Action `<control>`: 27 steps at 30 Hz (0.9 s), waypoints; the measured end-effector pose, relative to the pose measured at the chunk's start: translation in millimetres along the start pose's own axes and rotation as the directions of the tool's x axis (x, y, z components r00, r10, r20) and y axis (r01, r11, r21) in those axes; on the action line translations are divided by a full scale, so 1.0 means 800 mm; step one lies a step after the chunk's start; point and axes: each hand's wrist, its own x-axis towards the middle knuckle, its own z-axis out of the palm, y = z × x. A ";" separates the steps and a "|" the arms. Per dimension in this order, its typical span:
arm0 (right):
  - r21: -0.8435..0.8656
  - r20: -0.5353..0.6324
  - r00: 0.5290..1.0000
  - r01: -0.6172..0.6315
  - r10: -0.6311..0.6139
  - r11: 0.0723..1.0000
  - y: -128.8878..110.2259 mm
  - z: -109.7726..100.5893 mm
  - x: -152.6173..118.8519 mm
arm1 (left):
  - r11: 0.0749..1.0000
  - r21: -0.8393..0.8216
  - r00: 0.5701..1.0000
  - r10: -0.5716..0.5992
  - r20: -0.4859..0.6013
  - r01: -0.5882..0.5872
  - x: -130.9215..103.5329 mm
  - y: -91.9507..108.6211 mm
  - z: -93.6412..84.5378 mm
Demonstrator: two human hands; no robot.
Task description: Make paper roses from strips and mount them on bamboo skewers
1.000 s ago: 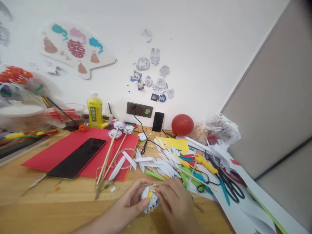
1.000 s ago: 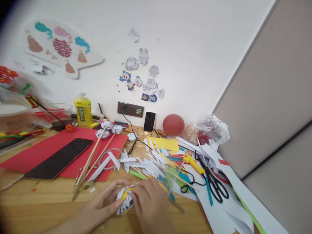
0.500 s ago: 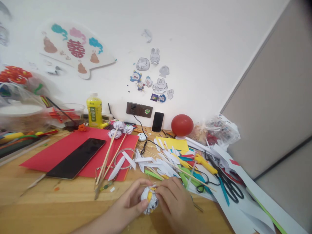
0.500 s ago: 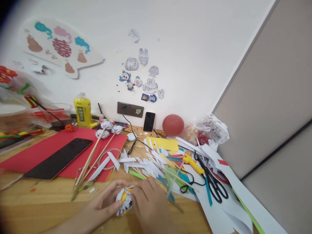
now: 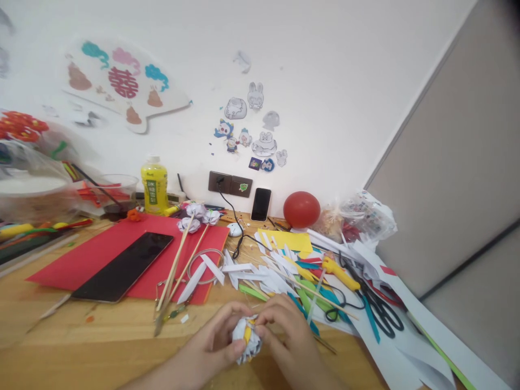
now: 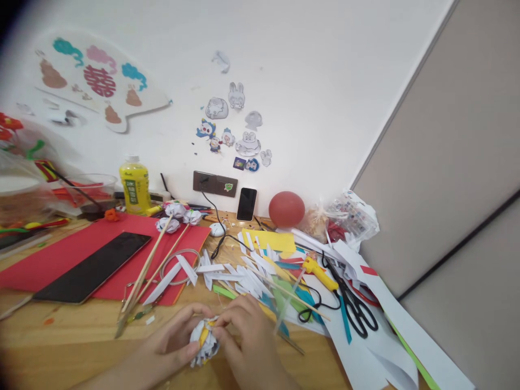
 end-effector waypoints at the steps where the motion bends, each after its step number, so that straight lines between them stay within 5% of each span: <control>1: 0.017 0.011 0.999 -0.035 0.035 0.999 0.001 0.002 -0.001 | 1.000 0.006 1.000 0.004 0.002 -0.004 -0.001 -0.001 0.000; 7: 0.075 0.013 0.977 -0.214 0.214 0.974 0.005 0.004 -0.002 | 0.999 0.035 1.000 0.010 0.013 -0.010 -0.002 -0.005 -0.004; 11: 0.036 -0.089 0.990 -0.104 0.107 0.994 0.000 -0.007 0.002 | 0.999 -0.005 0.998 -0.051 -0.038 0.051 -0.001 -0.002 -0.006; 16: -0.018 0.037 0.994 0.099 -0.098 0.995 -0.011 -0.025 0.008 | 0.995 -0.050 0.989 -0.089 -0.122 0.084 -0.001 0.007 0.000; 22: -0.104 0.079 0.989 0.133 -0.126 0.986 -0.015 -0.024 0.008 | 0.997 -0.057 0.990 -0.062 -0.123 0.056 -0.002 0.010 0.003; 27: -0.133 -0.042 0.990 0.125 -0.132 0.983 -0.015 -0.013 0.003 | 0.999 -0.034 0.994 -0.029 -0.102 0.026 -0.001 0.006 -0.001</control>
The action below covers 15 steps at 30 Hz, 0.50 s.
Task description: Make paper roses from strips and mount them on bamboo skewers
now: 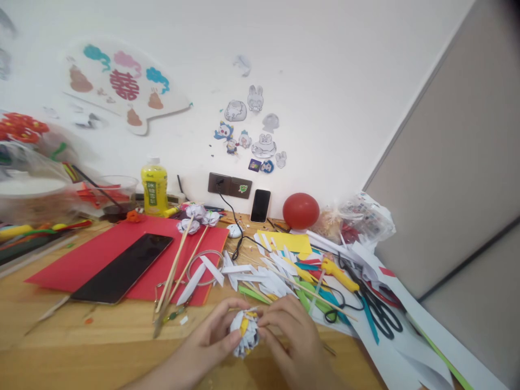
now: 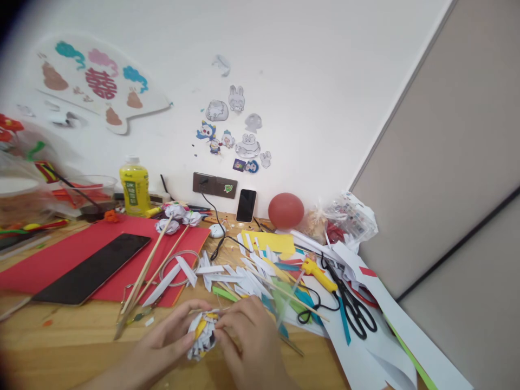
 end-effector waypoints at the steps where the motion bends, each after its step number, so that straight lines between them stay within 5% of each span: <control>1: -0.004 -0.021 1.000 -0.002 0.002 1.000 -0.001 0.002 -0.001 | 1.000 0.000 1.000 0.010 0.002 -0.010 0.000 -0.001 -0.001; 7: 0.048 -0.005 1.000 0.006 -0.006 0.999 -0.001 0.009 -0.003 | 0.999 0.007 0.999 0.048 0.003 -0.048 -0.002 -0.004 -0.001; 11: 0.078 0.010 0.996 -0.094 0.093 0.993 0.002 0.009 -0.002 | 1.000 0.016 1.000 0.026 0.001 -0.026 -0.003 0.001 0.002; 15: -0.098 -0.110 0.994 -0.011 0.000 0.995 -0.001 0.013 -0.003 | 1.000 0.018 1.000 0.021 -0.001 -0.021 -0.001 0.005 0.003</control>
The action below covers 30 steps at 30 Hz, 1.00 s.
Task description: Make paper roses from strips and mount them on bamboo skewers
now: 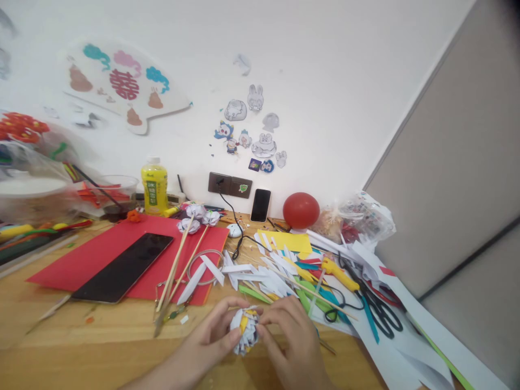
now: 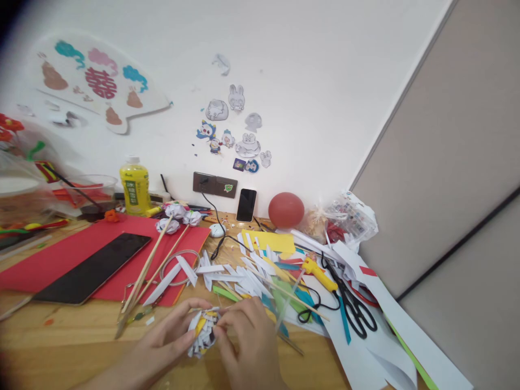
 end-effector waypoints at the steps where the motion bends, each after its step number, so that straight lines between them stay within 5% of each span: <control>1: -0.075 -0.033 0.997 0.065 -0.067 0.995 -0.002 0.001 0.000 | 1.000 -0.003 1.000 0.003 0.006 -0.003 0.000 0.000 -0.001; 5: -0.395 -0.099 0.942 0.259 -0.321 0.881 -0.009 0.006 0.001 | 1.000 0.015 1.000 0.004 0.020 -0.005 0.000 -0.006 -0.005; 9: -0.522 -0.070 0.929 0.277 -0.364 0.807 -0.012 0.012 0.001 | 0.999 0.043 1.000 -0.002 0.007 0.001 -0.002 -0.010 -0.007; 24: -0.520 -0.105 0.942 0.222 -0.320 0.825 -0.012 0.014 0.000 | 0.997 0.080 0.997 -0.002 -0.073 0.008 -0.002 -0.007 -0.001; 30: -0.413 -0.032 0.940 0.298 -0.340 0.861 -0.008 0.005 0.003 | 1.000 0.025 1.000 0.004 -0.028 -0.003 -0.001 -0.005 0.002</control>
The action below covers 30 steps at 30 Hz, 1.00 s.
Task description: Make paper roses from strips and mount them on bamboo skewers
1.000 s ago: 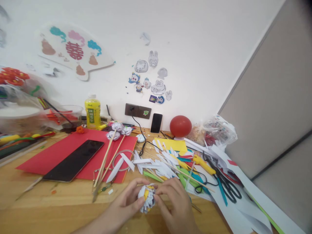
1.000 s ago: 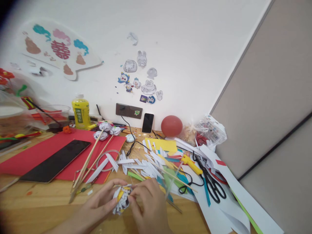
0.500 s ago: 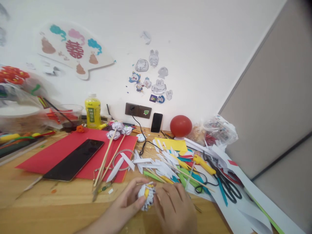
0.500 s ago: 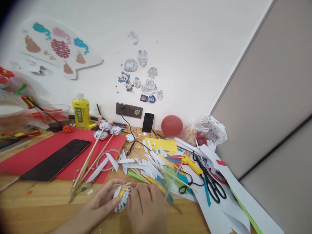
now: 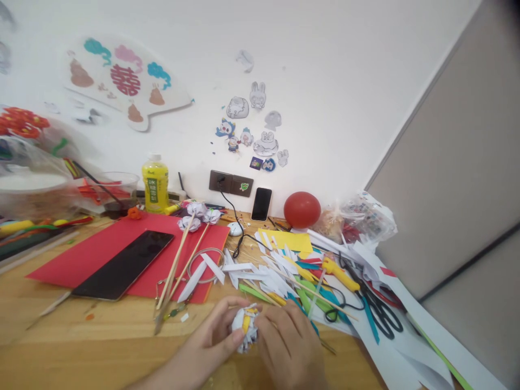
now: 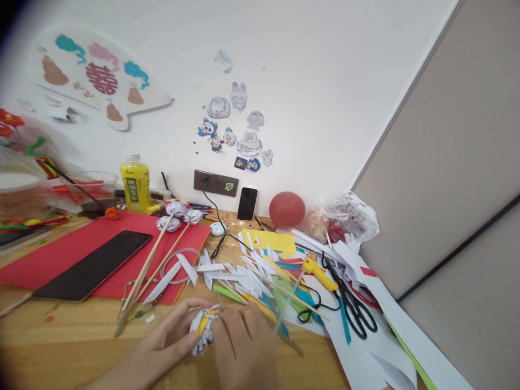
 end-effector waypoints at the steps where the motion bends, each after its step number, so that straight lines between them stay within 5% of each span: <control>1: 0.047 0.029 1.000 -0.011 0.010 0.999 0.002 -0.001 0.001 | 1.000 -0.005 1.000 0.000 0.013 0.000 0.001 0.001 0.000; 6: 0.226 0.157 0.977 -0.179 0.146 0.958 0.011 -0.005 0.002 | 1.000 0.015 0.999 0.006 0.035 -0.007 0.004 0.000 -0.003; 14: 0.307 0.296 0.950 -0.192 0.098 0.932 0.019 -0.010 0.003 | 0.997 0.077 0.998 0.027 0.059 -0.032 0.002 -0.005 -0.007; 18: 0.254 0.190 0.964 -0.230 0.184 0.939 0.015 -0.007 0.001 | 0.999 0.036 0.998 0.009 0.055 -0.011 0.002 0.003 -0.002; 24: -0.012 0.061 0.997 0.058 -0.057 0.998 0.007 -0.001 -0.004 | 1.000 0.020 0.998 0.020 0.059 -0.021 0.002 -0.001 -0.004; 30: 0.036 -0.049 0.997 -0.057 0.059 0.998 0.005 -0.001 -0.003 | 1.000 0.016 0.999 0.002 0.043 -0.003 0.001 -0.001 -0.001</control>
